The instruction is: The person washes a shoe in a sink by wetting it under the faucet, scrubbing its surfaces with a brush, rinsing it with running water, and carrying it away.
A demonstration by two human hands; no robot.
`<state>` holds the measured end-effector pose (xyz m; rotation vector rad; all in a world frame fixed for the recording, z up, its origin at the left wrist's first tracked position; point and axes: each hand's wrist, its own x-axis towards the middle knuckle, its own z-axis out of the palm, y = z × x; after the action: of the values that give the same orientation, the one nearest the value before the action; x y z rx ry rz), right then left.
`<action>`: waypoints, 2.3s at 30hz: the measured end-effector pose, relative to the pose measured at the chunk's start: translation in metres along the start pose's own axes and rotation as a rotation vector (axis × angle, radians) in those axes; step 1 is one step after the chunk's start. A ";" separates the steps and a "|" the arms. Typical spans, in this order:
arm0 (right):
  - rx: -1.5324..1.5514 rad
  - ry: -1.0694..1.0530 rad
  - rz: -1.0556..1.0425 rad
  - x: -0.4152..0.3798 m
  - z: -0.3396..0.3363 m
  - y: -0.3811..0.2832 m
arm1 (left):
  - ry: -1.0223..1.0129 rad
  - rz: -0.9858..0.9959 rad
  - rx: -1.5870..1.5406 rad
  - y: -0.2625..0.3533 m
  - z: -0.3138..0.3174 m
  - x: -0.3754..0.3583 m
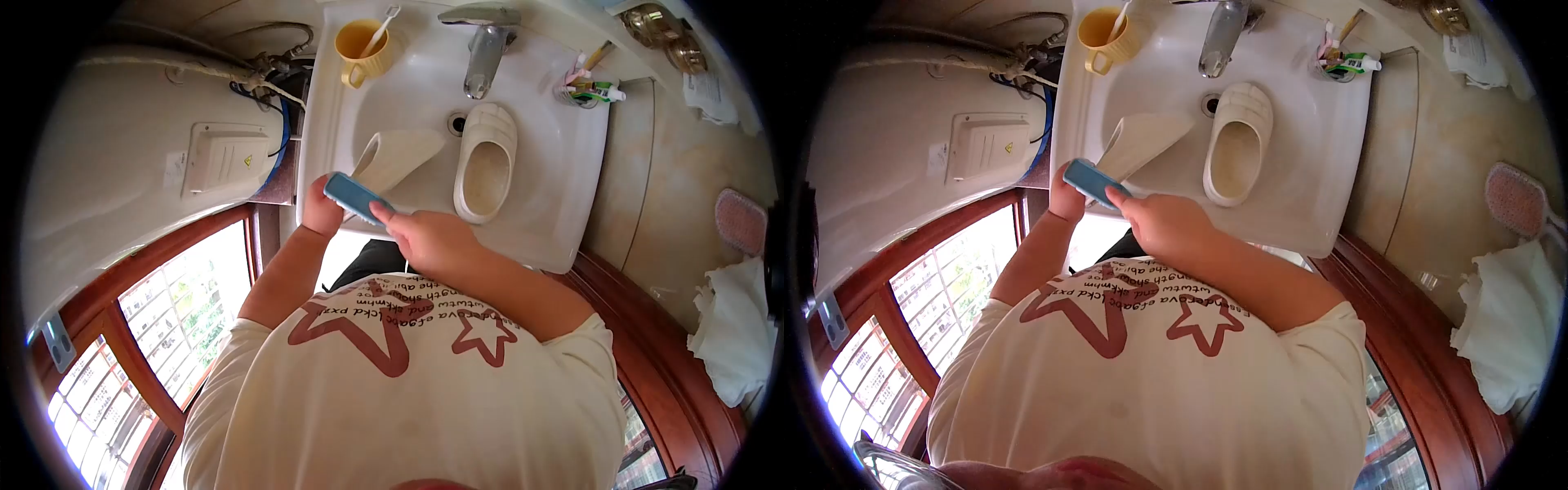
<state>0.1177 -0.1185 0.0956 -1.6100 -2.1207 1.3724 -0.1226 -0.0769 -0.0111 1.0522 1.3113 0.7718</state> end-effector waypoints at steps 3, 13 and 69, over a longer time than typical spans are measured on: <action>-0.018 0.014 0.244 0.019 0.001 0.040 | 0.135 -0.097 -0.168 -0.013 -0.001 0.007; 0.114 0.194 0.194 0.018 0.003 0.044 | 0.044 -0.011 -0.076 -0.010 -0.003 0.006; -0.040 0.380 0.684 -0.070 -0.019 0.107 | -0.434 -0.883 -0.342 0.018 0.228 0.075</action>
<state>0.2320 -0.1649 0.0562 -2.5099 -1.4419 1.0252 0.1145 -0.0400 -0.0350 0.2648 1.0584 0.0705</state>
